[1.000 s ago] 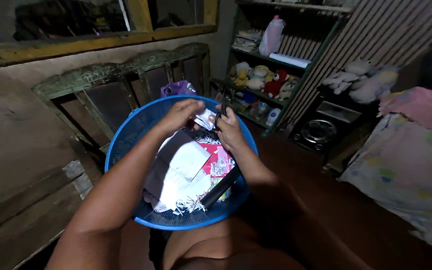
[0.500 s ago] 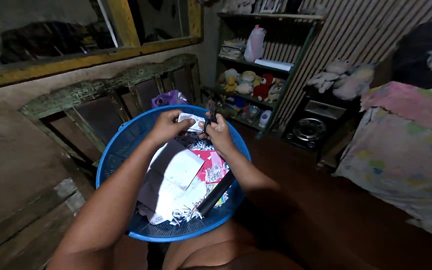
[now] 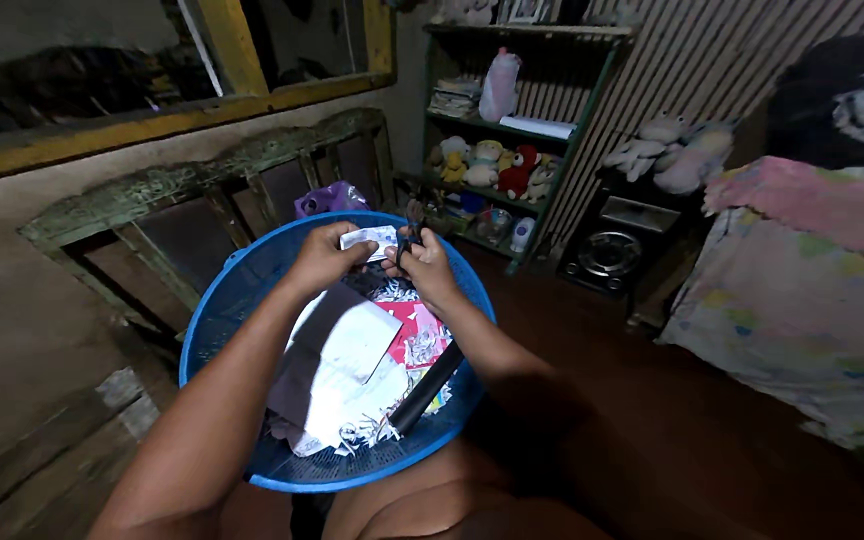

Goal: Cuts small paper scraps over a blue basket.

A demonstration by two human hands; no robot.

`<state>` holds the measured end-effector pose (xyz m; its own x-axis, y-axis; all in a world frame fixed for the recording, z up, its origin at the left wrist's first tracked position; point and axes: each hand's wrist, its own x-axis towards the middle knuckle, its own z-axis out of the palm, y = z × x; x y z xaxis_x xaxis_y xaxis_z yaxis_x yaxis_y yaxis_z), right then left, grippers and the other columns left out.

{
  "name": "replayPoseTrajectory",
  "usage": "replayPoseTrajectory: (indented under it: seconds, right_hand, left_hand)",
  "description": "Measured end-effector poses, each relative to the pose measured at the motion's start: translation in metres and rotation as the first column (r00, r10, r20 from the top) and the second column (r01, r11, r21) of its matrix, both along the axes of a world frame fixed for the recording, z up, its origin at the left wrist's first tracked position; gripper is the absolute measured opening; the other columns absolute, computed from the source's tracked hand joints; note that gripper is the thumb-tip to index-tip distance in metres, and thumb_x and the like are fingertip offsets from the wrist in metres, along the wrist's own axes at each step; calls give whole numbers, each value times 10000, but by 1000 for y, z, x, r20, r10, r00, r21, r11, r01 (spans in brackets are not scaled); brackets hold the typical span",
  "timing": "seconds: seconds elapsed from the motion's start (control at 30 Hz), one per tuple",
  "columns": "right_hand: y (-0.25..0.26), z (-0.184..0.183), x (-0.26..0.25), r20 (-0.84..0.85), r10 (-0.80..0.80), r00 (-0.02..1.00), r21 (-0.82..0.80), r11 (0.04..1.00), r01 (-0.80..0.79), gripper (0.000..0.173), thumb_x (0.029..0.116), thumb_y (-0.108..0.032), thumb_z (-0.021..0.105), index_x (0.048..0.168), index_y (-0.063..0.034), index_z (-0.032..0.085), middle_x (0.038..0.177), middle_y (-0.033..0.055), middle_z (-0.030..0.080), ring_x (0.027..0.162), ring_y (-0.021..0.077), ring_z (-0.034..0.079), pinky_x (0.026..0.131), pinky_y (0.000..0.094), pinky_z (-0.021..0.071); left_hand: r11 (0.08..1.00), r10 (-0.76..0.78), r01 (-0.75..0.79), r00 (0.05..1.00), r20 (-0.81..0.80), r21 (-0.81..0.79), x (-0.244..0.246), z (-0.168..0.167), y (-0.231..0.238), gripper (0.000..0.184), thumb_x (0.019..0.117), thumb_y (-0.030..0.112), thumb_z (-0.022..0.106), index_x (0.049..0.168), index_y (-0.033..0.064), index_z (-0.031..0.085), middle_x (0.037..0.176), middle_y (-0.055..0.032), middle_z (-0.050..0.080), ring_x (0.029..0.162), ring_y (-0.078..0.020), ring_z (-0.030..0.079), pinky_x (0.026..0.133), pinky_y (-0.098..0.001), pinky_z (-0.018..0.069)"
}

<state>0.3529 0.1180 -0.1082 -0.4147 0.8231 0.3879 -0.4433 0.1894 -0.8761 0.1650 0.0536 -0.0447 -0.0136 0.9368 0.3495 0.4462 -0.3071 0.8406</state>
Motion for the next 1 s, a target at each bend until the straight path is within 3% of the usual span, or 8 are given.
replayPoseTrajectory:
  seconds: [0.17, 0.3, 0.43, 0.53, 0.67, 0.8, 0.93, 1.0]
  right_hand:
    - [6, -5, -3, -39, -53, 998, -32, 998, 51, 530, 956, -58, 684, 1418, -66, 425, 1036, 150, 703, 830, 244, 721, 759, 420, 628]
    - [6, -1, -4, -56, -74, 996, -70, 995, 70, 581, 937, -48, 715, 1437, -40, 417, 1077, 170, 690, 866, 259, 710, 770, 430, 625]
    - [7, 1, -5, -35, -85, 996, -52, 995, 83, 572, 917, -61, 745, 1410, -11, 460, 1029, 175, 702, 824, 230, 701, 741, 389, 614]
    - [8, 0, -4, -43, -80, 996, -57, 995, 78, 567, 920, -50, 741, 1398, 14, 443, 1016, 188, 700, 825, 233, 706, 741, 385, 617]
    - [8, 0, -5, -66, -79, 995, -66, 995, 74, 566, 934, -53, 723, 1407, 9, 418, 1037, 175, 713, 880, 223, 711, 779, 380, 604]
    - [11, -3, -6, -82, -64, 995, -97, 994, 56, 586, 928, -37, 727, 1425, 9, 421, 1027, 172, 707, 887, 218, 698, 801, 391, 595]
    - [10, -2, -6, -94, -67, 993, -97, 994, 58, 571, 921, -29, 730, 1409, 19, 437, 999, 178, 704, 862, 217, 697, 791, 388, 594]
    - [9, -3, -6, -104, -55, 993, -93, 995, 45, 558, 925, -35, 730, 1397, 16, 438, 973, 167, 698, 813, 194, 683, 743, 357, 587]
  left_hand:
    - [1000, 0, 5, 988, -154, 31, 1, 2, -7, 146, 994, 208, 700, 1038, 69, 688, 856, -80, 720, 682, -186, 687, 643, -377, 610]
    - [1000, -16, 17, 975, -222, 4, -4, -1, -2, 162, 959, 234, 728, 1030, 91, 702, 856, -78, 728, 724, -202, 715, 690, -420, 633]
    - [1000, -15, 12, 971, -239, -17, -8, -6, 0, 220, 972, 302, 701, 1062, 101, 711, 862, -65, 728, 723, -178, 711, 690, -402, 625]
    - [1000, 2, -3, 975, -223, -2, -6, -5, -2, 222, 1010, 312, 657, 1090, 112, 710, 872, -38, 714, 676, -134, 677, 629, -343, 606]
    - [999, 2, 12, 968, -253, 52, -8, -4, -1, 194, 1000, 305, 676, 1008, 118, 726, 795, -16, 701, 605, -106, 647, 573, -304, 582]
    - [999, 10, 1, 959, -282, 39, -7, -5, -2, 236, 997, 349, 671, 1014, 123, 735, 796, -18, 706, 608, -116, 654, 579, -324, 589]
    - [1000, -13, 8, 970, -242, -20, -7, -7, -3, 256, 987, 336, 688, 1129, 123, 706, 913, -44, 733, 700, -142, 706, 634, -351, 626]
    - [1000, -16, 9, 970, -241, -30, -6, -7, -2, 212, 988, 297, 689, 1082, 108, 701, 893, -45, 728, 695, -148, 706, 635, -354, 629]
